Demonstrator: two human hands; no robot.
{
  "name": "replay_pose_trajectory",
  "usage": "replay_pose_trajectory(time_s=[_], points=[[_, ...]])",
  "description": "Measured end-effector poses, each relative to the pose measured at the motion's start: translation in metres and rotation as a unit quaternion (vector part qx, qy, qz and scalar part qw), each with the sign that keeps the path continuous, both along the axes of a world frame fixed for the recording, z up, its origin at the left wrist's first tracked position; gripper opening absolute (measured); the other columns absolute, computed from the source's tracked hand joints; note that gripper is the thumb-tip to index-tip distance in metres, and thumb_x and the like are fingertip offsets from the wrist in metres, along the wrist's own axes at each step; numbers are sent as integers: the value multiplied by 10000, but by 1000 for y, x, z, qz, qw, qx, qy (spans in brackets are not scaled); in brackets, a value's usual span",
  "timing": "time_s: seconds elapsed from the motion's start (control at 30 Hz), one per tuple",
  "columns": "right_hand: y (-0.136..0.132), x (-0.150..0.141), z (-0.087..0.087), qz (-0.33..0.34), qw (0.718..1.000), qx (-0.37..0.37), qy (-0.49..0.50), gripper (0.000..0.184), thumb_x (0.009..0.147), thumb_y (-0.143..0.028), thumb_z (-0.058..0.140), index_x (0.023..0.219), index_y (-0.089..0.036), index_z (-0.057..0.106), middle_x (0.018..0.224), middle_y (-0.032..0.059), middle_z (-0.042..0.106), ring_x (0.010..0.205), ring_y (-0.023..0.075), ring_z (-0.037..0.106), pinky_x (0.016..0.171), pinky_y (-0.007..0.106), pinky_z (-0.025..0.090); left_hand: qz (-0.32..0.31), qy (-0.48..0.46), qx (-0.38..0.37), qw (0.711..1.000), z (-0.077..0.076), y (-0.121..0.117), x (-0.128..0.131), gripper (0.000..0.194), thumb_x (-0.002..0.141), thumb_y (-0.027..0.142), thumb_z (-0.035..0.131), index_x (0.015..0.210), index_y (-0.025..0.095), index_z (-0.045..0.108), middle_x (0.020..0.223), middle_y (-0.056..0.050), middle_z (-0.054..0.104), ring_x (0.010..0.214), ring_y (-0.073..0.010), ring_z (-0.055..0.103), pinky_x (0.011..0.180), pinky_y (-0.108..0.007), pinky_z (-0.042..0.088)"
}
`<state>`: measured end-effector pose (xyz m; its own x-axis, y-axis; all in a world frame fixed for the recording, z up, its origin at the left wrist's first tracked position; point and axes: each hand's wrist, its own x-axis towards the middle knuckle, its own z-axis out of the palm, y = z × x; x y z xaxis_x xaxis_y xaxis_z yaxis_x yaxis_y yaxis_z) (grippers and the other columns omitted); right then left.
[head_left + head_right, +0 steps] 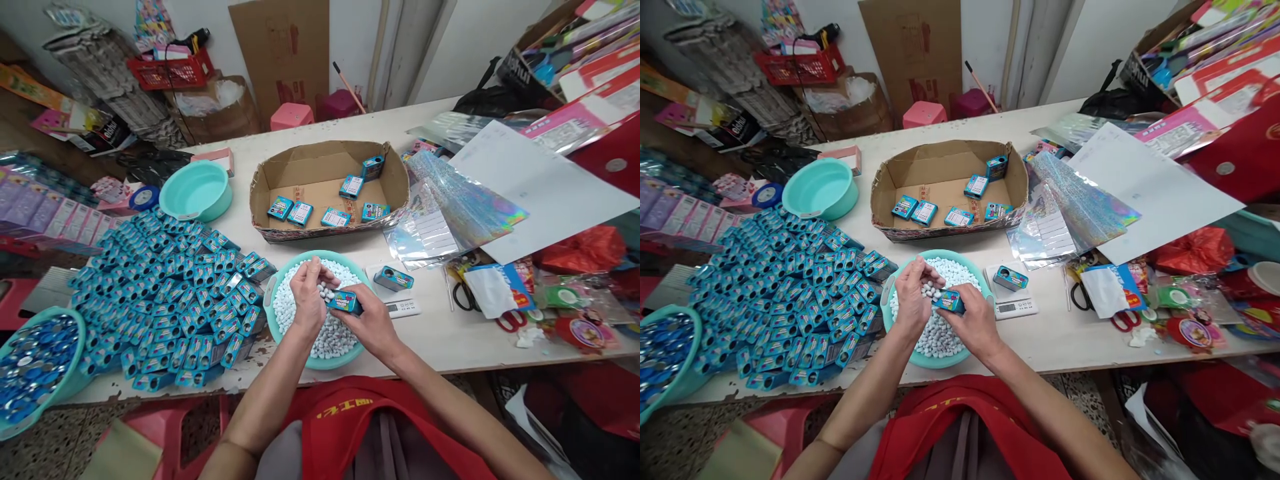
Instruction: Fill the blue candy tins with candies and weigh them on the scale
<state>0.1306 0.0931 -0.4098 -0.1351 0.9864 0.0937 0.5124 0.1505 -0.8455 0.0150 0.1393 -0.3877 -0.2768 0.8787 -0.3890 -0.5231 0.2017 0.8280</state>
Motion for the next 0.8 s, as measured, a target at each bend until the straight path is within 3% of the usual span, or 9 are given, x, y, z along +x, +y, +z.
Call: replay_pose_trajectory(time_s=[0.23,0.43,0.6,0.7,0.8], points=[[3,-3,-1,-4,999,-21,44,255,767,-312,688,987,-227,590,937,59,635,887,234,602,762,362,479,-55,-11,31,998,5,0,-2,399,751,492,617,561,161,500,508,20,500,450,-97,533,486,-232,439],[4,-1,2,-33,996,11,82,295,726,-337,732,961,-228,591,924,36,636,881,213,603,782,340,481,-17,24,92,995,8,2,-7,356,764,443,615,555,165,538,559,8,528,525,-107,555,557,-249,473],[9,-7,-8,-29,995,-13,90,278,731,-338,723,945,-224,587,922,42,633,878,216,607,779,356,488,-66,141,67,986,-4,-2,-3,382,809,462,554,586,154,594,595,-27,607,606,-135,603,649,-263,481],[11,-5,-10,-14,995,-18,93,297,719,-347,734,949,-225,592,932,42,634,893,219,606,796,364,488,-53,109,60,991,-13,-2,-7,383,807,495,540,634,156,587,605,-24,610,625,-158,636,678,-291,498],[8,4,-7,-18,994,-25,109,326,700,-392,747,942,-230,602,931,44,641,892,225,611,799,370,495,-17,122,36,992,-34,2,-19,411,839,533,457,699,167,580,637,-26,611,664,-175,651,716,-328,510]])
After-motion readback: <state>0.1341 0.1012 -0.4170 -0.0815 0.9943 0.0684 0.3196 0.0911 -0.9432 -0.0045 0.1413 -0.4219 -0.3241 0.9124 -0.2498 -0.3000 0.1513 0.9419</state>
